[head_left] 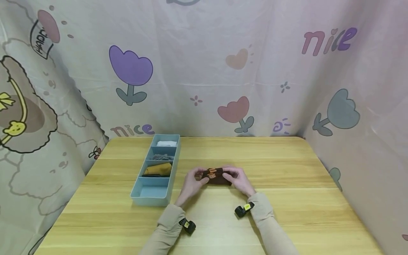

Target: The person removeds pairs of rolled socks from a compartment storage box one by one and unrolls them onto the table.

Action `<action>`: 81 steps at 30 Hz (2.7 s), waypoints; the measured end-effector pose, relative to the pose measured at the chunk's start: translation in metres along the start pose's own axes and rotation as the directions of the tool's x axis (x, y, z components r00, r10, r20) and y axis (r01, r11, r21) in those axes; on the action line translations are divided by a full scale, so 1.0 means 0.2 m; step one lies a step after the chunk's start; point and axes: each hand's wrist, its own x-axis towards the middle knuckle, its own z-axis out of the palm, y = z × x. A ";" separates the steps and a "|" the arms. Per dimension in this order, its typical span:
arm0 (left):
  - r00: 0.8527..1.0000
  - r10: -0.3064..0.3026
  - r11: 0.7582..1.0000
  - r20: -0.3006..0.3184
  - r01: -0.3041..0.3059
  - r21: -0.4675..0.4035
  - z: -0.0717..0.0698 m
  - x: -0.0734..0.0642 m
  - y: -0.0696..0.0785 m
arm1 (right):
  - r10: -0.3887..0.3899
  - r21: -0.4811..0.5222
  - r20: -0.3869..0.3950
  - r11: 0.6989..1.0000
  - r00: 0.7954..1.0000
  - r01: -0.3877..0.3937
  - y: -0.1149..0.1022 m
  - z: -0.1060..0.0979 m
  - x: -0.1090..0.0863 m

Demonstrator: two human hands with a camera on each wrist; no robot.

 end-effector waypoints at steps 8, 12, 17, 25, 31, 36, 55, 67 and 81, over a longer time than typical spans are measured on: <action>0.991 0.036 0.993 0.129 -0.050 0.106 -0.05 -0.01 -0.01 | -0.053 -0.069 0.054 0.996 0.997 0.056 0.02 0.00 0.01; 0.976 0.060 0.988 0.210 -0.089 0.130 -0.07 -0.02 -0.01 | -0.083 -0.068 0.066 0.994 0.994 0.088 0.02 0.01 0.01; 0.946 0.074 0.978 0.317 -0.132 0.164 -0.10 -0.02 -0.01 | -0.070 -0.105 0.081 0.991 0.994 0.078 0.01 0.01 0.02; 0.907 0.027 0.992 0.420 -0.078 0.104 -0.12 0.00 -0.01 | -0.029 -0.145 0.084 0.989 0.996 0.041 -0.19 0.01 -0.02; 0.943 -0.050 0.989 0.328 0.000 0.151 -0.10 -0.03 0.03 | -0.004 -0.150 0.067 0.989 0.998 0.013 -0.19 0.02 -0.02; 0.930 0.002 0.992 0.367 -0.048 0.117 -0.07 -0.04 0.03 | -0.015 -0.145 0.046 0.989 0.999 0.022 -0.17 0.03 -0.02; 0.814 0.099 0.995 0.573 -0.095 -0.038 -0.10 0.00 -0.02 | -0.044 -0.307 0.051 0.950 0.998 0.057 -0.01 0.04 0.03; 0.805 0.049 0.998 0.591 -0.012 -0.066 -0.12 -0.01 -0.02 | -0.014 -0.346 -0.059 0.938 0.998 -0.007 0.00 0.06 0.09; 0.800 0.027 0.999 0.600 -0.008 -0.034 -0.13 -0.01 -0.02 | -0.056 -0.381 -0.082 0.925 0.995 0.020 0.04 0.06 0.16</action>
